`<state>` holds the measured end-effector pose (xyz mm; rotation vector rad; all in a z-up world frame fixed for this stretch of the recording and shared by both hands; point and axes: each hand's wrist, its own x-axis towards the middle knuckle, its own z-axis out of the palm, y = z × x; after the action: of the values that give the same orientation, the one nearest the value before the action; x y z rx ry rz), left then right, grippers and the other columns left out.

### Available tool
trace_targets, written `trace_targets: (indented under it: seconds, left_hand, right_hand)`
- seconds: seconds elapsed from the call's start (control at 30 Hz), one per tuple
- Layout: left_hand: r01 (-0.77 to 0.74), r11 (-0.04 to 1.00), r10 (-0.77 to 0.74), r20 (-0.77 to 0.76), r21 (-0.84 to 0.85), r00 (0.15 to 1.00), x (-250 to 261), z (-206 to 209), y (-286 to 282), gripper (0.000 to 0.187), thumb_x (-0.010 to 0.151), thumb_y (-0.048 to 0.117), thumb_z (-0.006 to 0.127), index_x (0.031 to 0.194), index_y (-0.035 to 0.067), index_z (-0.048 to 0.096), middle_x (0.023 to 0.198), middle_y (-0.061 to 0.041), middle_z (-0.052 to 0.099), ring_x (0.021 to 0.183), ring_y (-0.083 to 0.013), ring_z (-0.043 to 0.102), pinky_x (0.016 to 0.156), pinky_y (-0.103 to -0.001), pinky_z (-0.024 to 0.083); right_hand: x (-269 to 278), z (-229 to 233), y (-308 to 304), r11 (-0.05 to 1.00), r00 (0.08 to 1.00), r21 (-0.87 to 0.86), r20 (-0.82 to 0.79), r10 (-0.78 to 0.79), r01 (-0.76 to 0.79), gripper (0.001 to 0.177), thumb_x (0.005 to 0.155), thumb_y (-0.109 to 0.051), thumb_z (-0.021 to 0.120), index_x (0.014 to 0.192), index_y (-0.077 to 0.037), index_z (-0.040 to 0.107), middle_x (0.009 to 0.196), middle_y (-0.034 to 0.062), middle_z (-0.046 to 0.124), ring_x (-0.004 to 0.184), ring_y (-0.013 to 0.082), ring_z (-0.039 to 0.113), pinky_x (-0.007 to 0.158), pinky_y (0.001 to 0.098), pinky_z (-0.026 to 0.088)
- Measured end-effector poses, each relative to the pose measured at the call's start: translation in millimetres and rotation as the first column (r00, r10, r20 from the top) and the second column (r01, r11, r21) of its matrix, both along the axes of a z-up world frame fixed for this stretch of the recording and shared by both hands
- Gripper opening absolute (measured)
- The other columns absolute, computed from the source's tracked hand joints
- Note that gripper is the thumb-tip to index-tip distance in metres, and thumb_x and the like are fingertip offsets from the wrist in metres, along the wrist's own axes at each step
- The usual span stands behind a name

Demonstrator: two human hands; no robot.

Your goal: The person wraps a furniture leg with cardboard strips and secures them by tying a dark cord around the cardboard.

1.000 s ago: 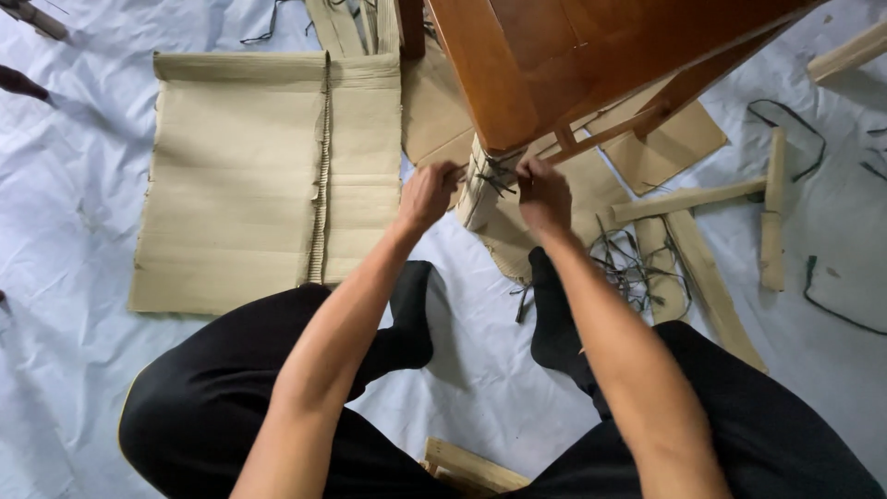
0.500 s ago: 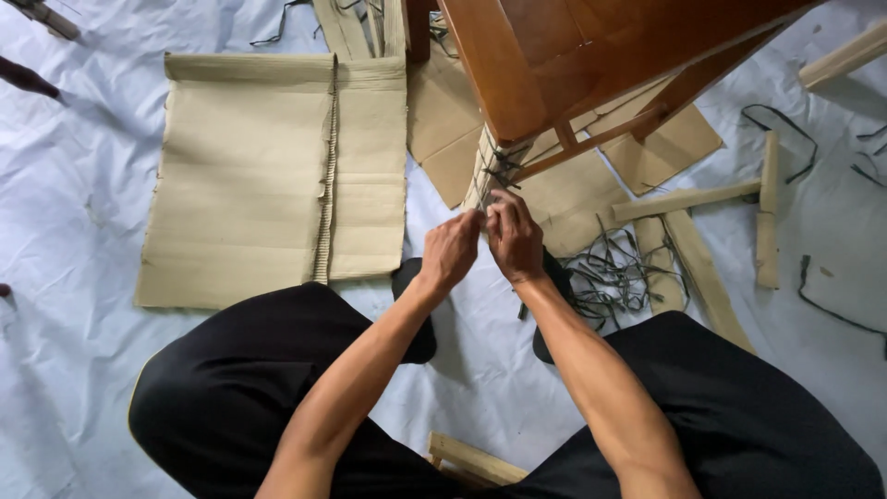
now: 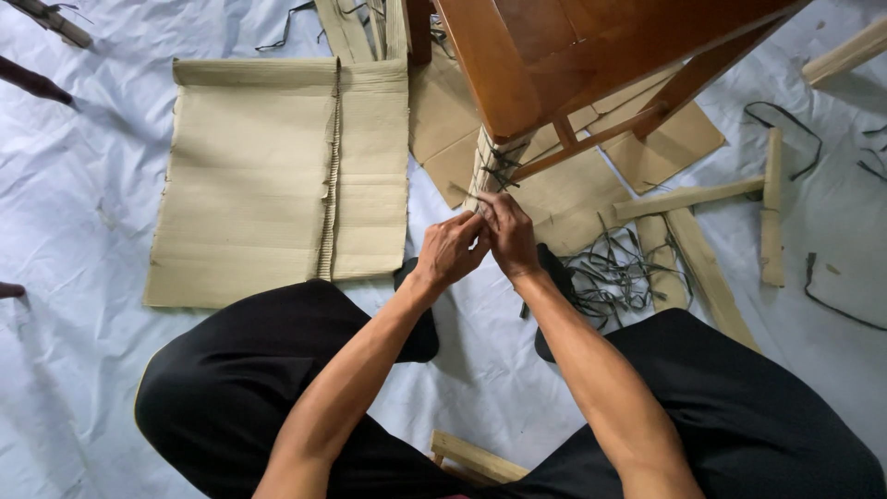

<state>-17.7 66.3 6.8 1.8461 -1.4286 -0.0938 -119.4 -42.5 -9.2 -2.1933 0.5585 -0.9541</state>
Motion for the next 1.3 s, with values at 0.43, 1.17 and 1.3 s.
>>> trace_targets:
  seconds: [0.43, 1.17, 1.3]
  left_hand:
    - [-0.021, 0.987, -0.031, -0.311, -0.161, 0.950, 45, 27, -17, 0.018, 0.100, 0.016, 0.060, 0.110, 0.012, 0.074, 0.105, -0.010, 0.068, 0.085, -0.0254, 0.070, 0.076, -0.040, 0.056]
    - [-0.151, 0.978, 0.197, -0.893, 0.147, 0.406, 39, -136, -60, 0.033, 0.100, 0.035, 0.073, 0.096, 0.002, 0.080, 0.092, -0.005, 0.069, 0.082, -0.0110, 0.057, 0.072, -0.031, 0.048]
    - [-0.373, 0.926, 0.107, -0.990, 0.066, 0.090, 36, -128, -66, 0.017, 0.100, 0.025, 0.067, 0.103, 0.009, 0.074, 0.102, -0.003, 0.073, 0.089, -0.0114, 0.063, 0.074, -0.028, 0.049]
  right_hand:
    - [-5, -6, 0, 0.994, 0.999, -0.098, -0.019, 0.040, -0.042, 0.010, 0.102, -0.001, 0.060, 0.112, -0.002, 0.062, 0.111, 0.0154, 0.064, 0.108, 0.0373, 0.064, 0.092, 0.0433, 0.054]
    - [5, -6, 13, 0.986, 0.998, -0.156, 0.053, -0.045, 0.053, 0.009, 0.099, -0.003, 0.062, 0.108, -0.003, 0.062, 0.116, 0.0131, 0.069, 0.108, 0.0346, 0.066, 0.093, 0.0439, 0.055]
    - [10, -36, 10, 0.938, 0.928, 0.183, 0.181, -0.326, 0.294, 0.015, 0.104, -0.015, 0.063, 0.105, -0.001, 0.063, 0.102, 0.0127, 0.071, 0.091, 0.0265, 0.071, 0.080, 0.0378, 0.056]
